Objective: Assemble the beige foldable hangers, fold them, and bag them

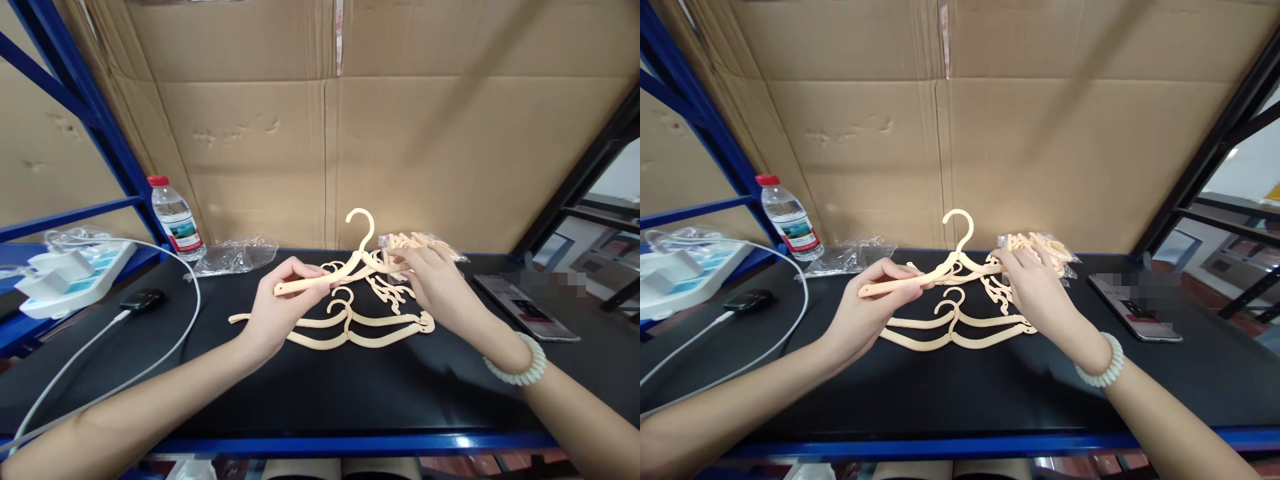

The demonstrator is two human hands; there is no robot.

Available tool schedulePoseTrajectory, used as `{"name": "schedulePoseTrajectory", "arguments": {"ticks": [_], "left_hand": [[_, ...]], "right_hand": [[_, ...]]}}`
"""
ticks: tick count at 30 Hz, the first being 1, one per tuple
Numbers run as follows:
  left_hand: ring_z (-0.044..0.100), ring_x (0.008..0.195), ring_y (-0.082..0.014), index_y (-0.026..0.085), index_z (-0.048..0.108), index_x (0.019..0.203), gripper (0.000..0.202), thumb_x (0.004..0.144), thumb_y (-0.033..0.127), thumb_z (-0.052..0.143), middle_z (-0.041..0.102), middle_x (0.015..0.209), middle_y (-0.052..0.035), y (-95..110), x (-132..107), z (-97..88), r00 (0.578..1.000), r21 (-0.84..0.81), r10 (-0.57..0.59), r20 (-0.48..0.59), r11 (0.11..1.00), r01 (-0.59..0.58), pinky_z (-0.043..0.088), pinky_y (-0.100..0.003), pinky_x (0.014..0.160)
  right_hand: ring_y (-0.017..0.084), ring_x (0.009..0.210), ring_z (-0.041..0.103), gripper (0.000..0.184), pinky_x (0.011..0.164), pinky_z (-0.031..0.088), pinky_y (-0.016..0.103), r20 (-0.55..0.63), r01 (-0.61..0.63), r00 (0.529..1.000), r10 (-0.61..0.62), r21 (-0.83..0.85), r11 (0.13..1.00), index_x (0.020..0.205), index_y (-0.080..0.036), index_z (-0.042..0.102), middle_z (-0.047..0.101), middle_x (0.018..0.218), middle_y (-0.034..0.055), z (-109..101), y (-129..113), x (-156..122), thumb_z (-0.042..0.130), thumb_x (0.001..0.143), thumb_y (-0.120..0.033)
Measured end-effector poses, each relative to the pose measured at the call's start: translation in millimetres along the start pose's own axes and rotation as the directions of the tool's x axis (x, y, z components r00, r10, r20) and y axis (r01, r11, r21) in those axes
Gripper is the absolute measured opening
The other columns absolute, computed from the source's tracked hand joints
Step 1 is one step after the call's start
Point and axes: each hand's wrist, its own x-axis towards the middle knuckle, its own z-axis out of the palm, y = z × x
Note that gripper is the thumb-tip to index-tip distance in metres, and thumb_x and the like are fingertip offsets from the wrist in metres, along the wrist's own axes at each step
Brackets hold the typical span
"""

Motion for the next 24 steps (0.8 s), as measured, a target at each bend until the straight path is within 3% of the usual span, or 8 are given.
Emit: {"name": "schedulePoseTrajectory", "arguments": {"ticks": [3, 6, 8, 12, 14, 18, 21, 24], "left_hand": [[0.071, 0.090, -0.0203, 0.017, 0.059, 0.077, 0.018, 0.075, 0.018, 0.077, 0.072, 0.090, -0.0031, 2, 5, 12.9, 0.998, -0.044, 0.052, 0.023, 0.998, -0.051, 0.054, -0.031, 0.081], [0.071, 0.093, -0.0218, 0.017, 0.059, 0.077, 0.016, 0.077, 0.018, 0.075, 0.074, 0.089, -0.0035, 5, 10, 25.4, 0.997, -0.108, 0.075, 0.020, 0.991, -0.073, 0.054, -0.033, 0.084], [0.071, 0.093, -0.0210, 0.016, 0.059, 0.077, 0.016, 0.078, 0.018, 0.075, 0.075, 0.087, -0.0039, 7, 12, 34.0, 0.998, -0.170, 0.060, 0.017, 0.984, -0.057, 0.054, -0.032, 0.085], [0.071, 0.094, -0.0193, 0.016, 0.060, 0.078, 0.016, 0.076, 0.016, 0.076, 0.075, 0.090, -0.0035, 8, 17, 50.9, 0.998, -0.272, 0.047, 0.041, 0.962, -0.034, 0.053, -0.032, 0.087], [0.071, 0.095, -0.0192, 0.016, 0.061, 0.078, 0.017, 0.074, 0.015, 0.077, 0.075, 0.092, -0.0034, 6, 20, 58.9, 0.997, -0.320, 0.043, 0.059, 0.947, -0.022, 0.052, -0.032, 0.088], [0.070, 0.094, -0.0183, 0.015, 0.059, 0.076, 0.020, 0.070, 0.014, 0.078, 0.075, 0.090, -0.0048, 0, 25, 74.1, 0.994, -0.429, -0.005, 0.113, 0.901, 0.054, 0.052, -0.033, 0.089], [0.070, 0.081, -0.0166, 0.015, 0.058, 0.075, 0.019, 0.070, 0.018, 0.077, 0.073, 0.083, -0.0039, -8, 25, 82.7, 0.981, -0.420, -0.038, 0.188, 0.900, 0.115, 0.054, -0.035, 0.083], [0.068, 0.072, -0.0148, 0.016, 0.057, 0.078, 0.017, 0.075, 0.025, 0.071, 0.069, 0.078, -0.0021, -20, 25, 84.2, 0.969, -0.232, -0.061, 0.238, 0.966, 0.118, 0.055, -0.037, 0.080]], "right_hand": [[0.029, 0.105, 0.057, 0.033, 0.088, 0.046, 0.044, -0.165, -0.035, 0.986, 0.034, -0.006, 0.999, 0.120, -0.014, 0.054, 0.063, 0.111, 0.0163, -6, -7, 3, 0.046, 0.088, -0.009], [0.024, 0.079, 0.060, 0.011, 0.067, 0.047, 0.035, -0.351, -0.158, 0.932, 0.094, -0.157, 0.975, 0.093, -0.017, 0.060, 0.064, 0.085, 0.0106, -9, -10, 1, 0.051, 0.088, -0.014], [0.018, 0.058, 0.054, 0.014, 0.052, 0.039, 0.029, -0.411, -0.245, 0.900, 0.148, -0.195, 0.950, 0.074, -0.019, 0.056, 0.059, 0.064, 0.0031, -8, -10, -4, 0.052, 0.087, -0.016], [0.015, 0.060, 0.057, 0.013, 0.054, 0.042, 0.027, -0.316, -0.267, 0.892, 0.323, 0.209, 0.941, 0.074, -0.020, 0.058, 0.065, 0.072, 0.0027, -3, -11, -9, 0.060, 0.085, -0.027], [0.018, 0.077, 0.061, 0.017, 0.063, 0.049, 0.029, -0.152, -0.245, 0.906, 0.395, 0.570, 0.784, 0.099, -0.022, 0.063, 0.067, 0.099, 0.0065, -1, -15, -9, 0.062, 0.086, -0.033], [0.017, 0.086, 0.055, 0.044, 0.068, 0.049, 0.031, 0.055, -0.155, 0.913, 0.405, 0.963, 0.218, 0.131, -0.035, 0.053, 0.057, 0.116, 0.0047, 2, -28, -3, 0.060, 0.088, -0.042], [0.015, 0.077, 0.051, 0.038, 0.058, 0.045, 0.026, 0.152, -0.126, 0.887, 0.437, 0.988, -0.087, 0.123, -0.035, 0.061, 0.059, 0.102, 0.0028, 6, -37, 2, 0.064, 0.085, -0.043], [0.011, 0.066, 0.048, 0.023, 0.052, 0.042, 0.024, 0.252, -0.168, 0.832, 0.493, 0.963, -0.209, 0.095, -0.026, 0.074, 0.060, 0.083, 0.0017, 13, -40, 3, 0.072, 0.079, -0.043]]}}
